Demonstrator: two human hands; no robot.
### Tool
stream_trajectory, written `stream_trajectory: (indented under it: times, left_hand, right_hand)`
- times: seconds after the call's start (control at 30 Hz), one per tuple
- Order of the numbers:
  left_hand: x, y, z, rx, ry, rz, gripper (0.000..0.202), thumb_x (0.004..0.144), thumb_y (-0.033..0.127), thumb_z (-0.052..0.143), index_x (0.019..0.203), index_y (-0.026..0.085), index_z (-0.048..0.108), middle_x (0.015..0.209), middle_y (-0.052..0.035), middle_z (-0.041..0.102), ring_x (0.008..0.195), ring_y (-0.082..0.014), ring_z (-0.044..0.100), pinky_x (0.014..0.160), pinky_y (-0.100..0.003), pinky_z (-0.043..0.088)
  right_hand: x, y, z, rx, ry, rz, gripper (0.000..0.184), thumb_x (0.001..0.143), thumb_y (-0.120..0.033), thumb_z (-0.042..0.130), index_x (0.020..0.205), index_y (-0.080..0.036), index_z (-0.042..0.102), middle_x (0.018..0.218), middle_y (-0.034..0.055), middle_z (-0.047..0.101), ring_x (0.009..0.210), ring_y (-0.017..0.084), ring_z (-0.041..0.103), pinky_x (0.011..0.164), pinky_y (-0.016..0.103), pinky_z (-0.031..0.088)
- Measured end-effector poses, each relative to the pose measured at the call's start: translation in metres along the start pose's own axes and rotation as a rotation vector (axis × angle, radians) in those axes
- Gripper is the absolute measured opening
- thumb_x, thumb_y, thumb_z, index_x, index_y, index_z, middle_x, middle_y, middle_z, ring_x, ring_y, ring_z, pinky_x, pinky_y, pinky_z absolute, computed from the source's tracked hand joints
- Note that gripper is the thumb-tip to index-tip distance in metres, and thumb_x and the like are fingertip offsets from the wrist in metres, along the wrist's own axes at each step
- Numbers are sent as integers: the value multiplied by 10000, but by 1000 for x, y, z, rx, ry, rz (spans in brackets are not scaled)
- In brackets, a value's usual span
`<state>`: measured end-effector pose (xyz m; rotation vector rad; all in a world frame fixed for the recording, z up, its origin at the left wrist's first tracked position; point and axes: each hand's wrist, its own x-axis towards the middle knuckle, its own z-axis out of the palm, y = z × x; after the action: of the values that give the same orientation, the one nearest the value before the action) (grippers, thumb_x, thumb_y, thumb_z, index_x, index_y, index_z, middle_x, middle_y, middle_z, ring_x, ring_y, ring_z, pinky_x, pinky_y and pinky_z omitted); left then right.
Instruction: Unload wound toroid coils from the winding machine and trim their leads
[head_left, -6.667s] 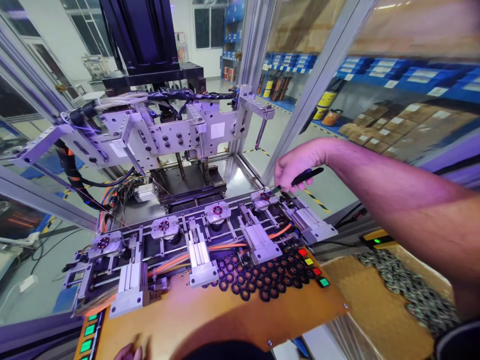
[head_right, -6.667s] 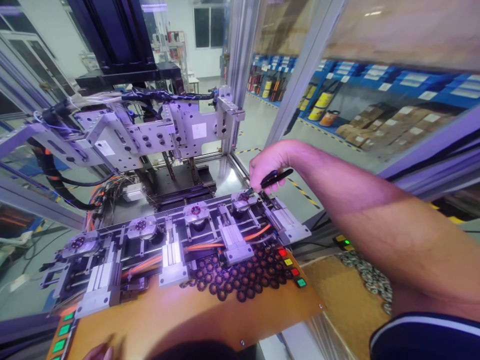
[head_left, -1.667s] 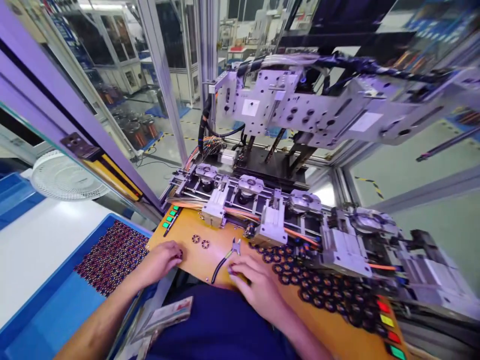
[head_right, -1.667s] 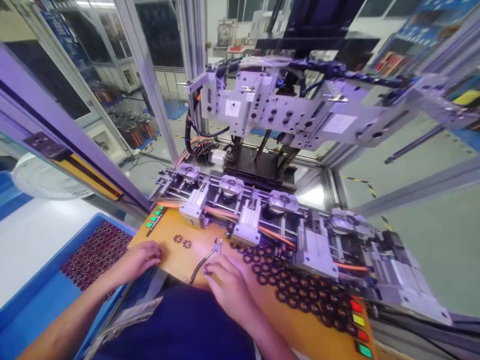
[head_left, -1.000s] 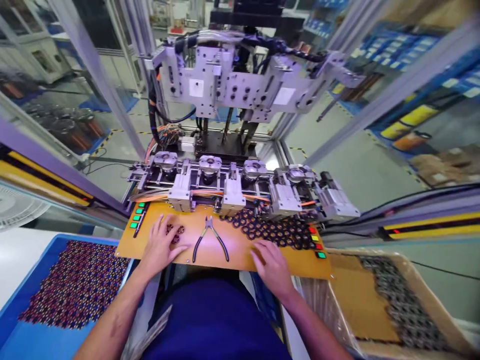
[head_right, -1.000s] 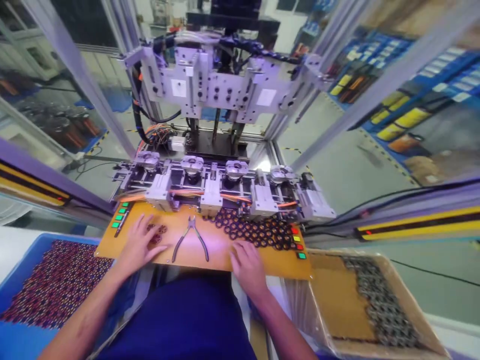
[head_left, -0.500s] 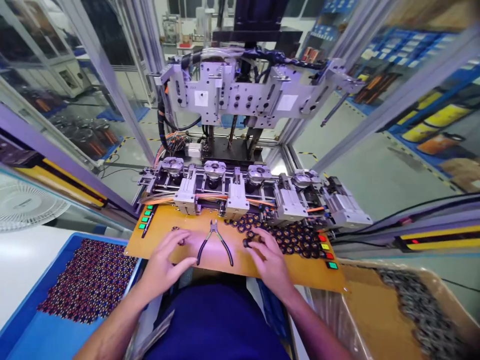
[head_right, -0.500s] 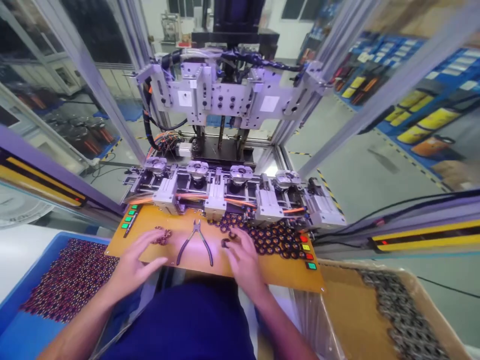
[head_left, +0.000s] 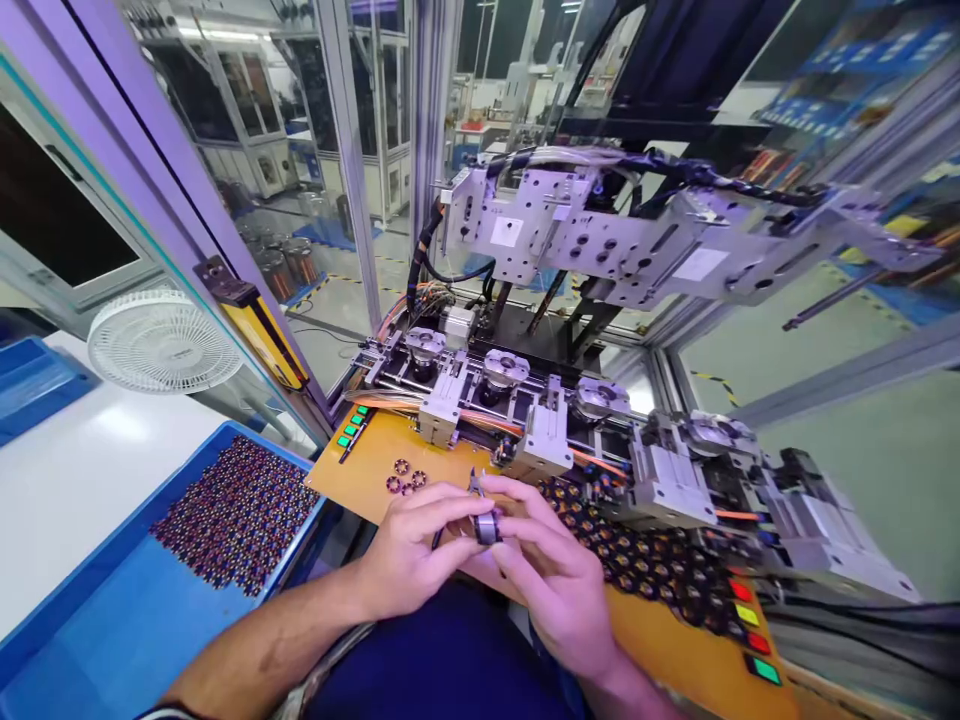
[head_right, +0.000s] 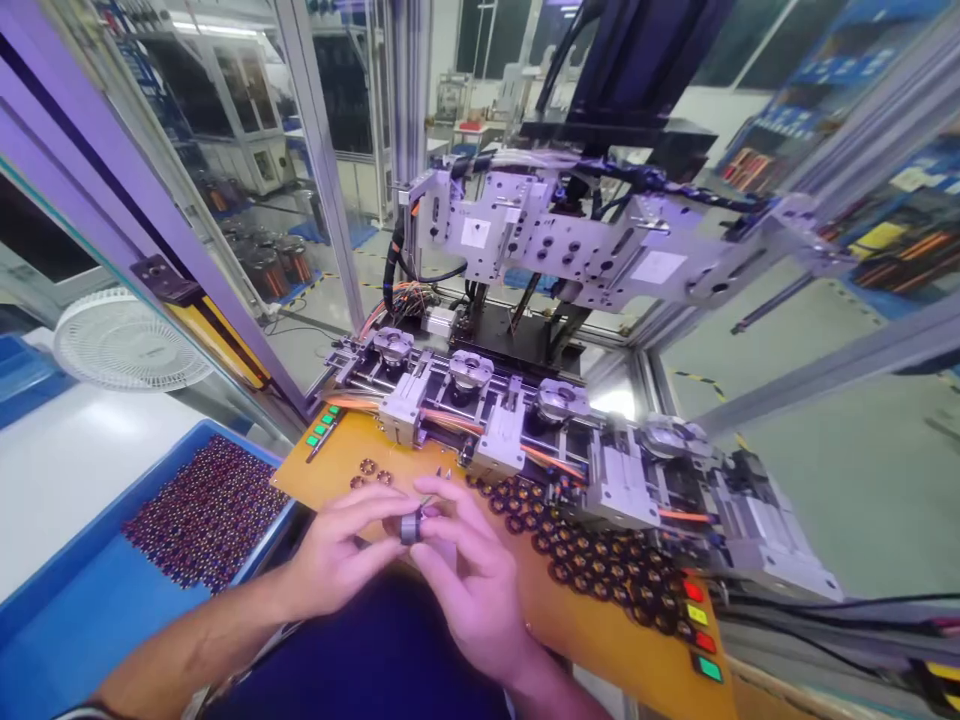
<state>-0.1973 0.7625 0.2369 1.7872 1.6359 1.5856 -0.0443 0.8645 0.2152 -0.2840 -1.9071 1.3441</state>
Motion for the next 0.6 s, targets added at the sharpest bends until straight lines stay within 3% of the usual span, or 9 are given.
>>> stream_trajectory:
  times: [0.2,0.33,0.47,0.6]
  left_hand:
    - [3,-5,-6,2,57,43,285,839,168,702,1124,151,702,992,-121,746,911,-199,710,816,-304,585]
    - [-6,-27,-15,157,179,32,350,846,290,710,1176,180,670,1010,-101,736,882,-185,708,783,-285,598]
    - [-30,-76,-22,395,390,-113,322,876,327,670,1160,177,657,1002,-95,742,824,-185,713,752,-306,612]
    - [-55,-128,-19,495,491,-177,260,907,296,619,1111,140,660,987,-125,747,896,-241,722,785,-384,617]
  right_hand:
    - [15,0,9,52,-66,7,126,941,-232,614,964,-274,730,1241,88,626,1160,234,617,951,357,540]
    - [41,5,0,-40,-173,-23,149,957,-251,591,990,-274,734,1209,84,646,1120,223,635,924,341,548]
    - [105,20,-16,-314,-263,-177,157,948,-258,590,892,-209,729,1022,85,688,953,209,676,838,339,569]
    - [193,56,-16,-449,-277,-266,126,907,-231,619,871,-173,725,992,103,689,921,224,668,847,387,556]
